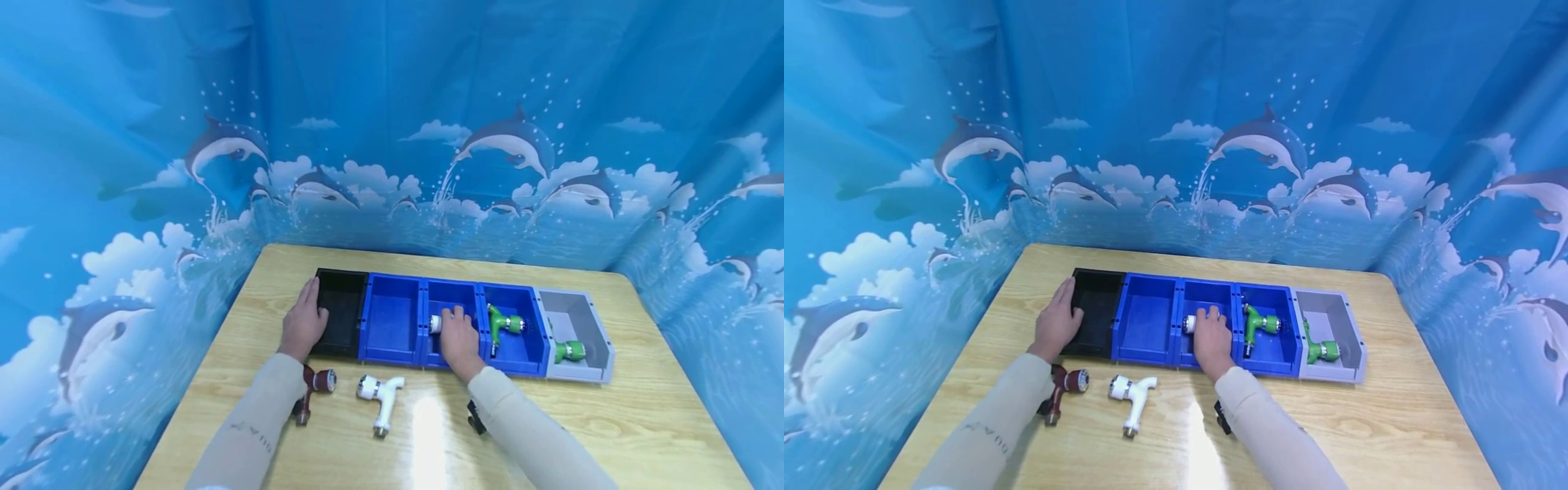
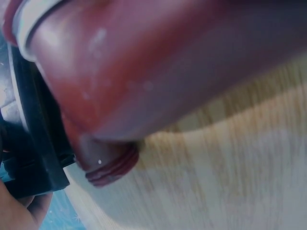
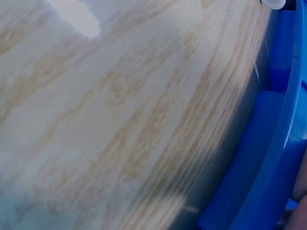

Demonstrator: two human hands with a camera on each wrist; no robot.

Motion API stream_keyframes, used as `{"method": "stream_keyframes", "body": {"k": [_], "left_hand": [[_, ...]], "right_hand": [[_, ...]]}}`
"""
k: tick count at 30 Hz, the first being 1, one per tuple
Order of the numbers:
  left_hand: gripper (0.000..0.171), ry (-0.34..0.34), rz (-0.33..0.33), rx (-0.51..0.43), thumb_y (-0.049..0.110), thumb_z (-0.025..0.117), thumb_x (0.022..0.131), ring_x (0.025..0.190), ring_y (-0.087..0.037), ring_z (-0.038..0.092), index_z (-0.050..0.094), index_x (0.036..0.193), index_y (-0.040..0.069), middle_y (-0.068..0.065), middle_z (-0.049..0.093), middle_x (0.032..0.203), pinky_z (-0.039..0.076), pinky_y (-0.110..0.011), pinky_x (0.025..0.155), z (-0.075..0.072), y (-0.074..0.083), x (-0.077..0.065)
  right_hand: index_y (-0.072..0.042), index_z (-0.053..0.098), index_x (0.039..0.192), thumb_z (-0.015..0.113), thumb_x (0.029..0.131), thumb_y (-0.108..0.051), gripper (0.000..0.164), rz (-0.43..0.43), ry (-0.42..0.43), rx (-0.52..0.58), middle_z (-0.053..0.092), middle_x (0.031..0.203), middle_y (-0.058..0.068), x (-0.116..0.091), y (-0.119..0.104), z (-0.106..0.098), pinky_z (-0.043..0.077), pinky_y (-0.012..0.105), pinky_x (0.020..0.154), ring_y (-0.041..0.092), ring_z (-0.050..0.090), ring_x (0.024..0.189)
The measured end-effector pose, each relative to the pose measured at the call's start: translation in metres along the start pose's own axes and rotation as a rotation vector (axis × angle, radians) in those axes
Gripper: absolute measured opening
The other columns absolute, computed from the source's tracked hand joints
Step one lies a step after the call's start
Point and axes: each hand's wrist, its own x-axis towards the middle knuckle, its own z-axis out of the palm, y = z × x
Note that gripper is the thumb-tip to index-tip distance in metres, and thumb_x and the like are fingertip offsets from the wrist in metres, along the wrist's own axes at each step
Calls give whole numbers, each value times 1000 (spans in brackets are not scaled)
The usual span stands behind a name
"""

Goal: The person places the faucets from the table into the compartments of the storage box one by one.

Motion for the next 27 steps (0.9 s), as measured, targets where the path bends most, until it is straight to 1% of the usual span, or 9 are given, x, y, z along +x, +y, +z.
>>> {"method": "stream_keyframes", "body": {"k": [7, 15, 23, 27], "left_hand": [[73, 18, 2, -9, 17, 56, 94, 53, -20, 45, 19, 156, 8, -13, 26, 158, 44, -38, 55, 2, -3, -1], [72, 29, -6, -26, 17, 56, 95, 54, -21, 47, 19, 156, 9, -13, 27, 158, 46, -40, 57, 2, -1, -1], [72, 4, -15, -25, 18, 55, 95, 56, -21, 48, 18, 156, 10, -12, 25, 159, 47, -41, 59, 1, 0, -2], [72, 7, -12, -16, 17, 56, 95, 57, -22, 49, 19, 156, 10, -13, 26, 158, 48, -42, 60, 2, 1, -1]], "right_hand": [[-5, 59, 122, 48, 93, -2, 31, 14, -18, 11, 52, 122, 22, 0, -3, -1, 55, 52, 66, 40, 57, 100], [-4, 59, 119, 51, 91, -1, 30, 4, -3, 0, 52, 119, 22, 1, -2, -3, 55, 52, 65, 40, 57, 97], [-5, 59, 122, 49, 92, -2, 31, 19, -25, 1, 52, 121, 22, -1, -2, -3, 55, 52, 67, 39, 57, 100], [-4, 58, 122, 48, 92, -2, 31, 0, -26, -4, 52, 121, 22, -2, 0, -2, 55, 52, 67, 41, 56, 100]]}}
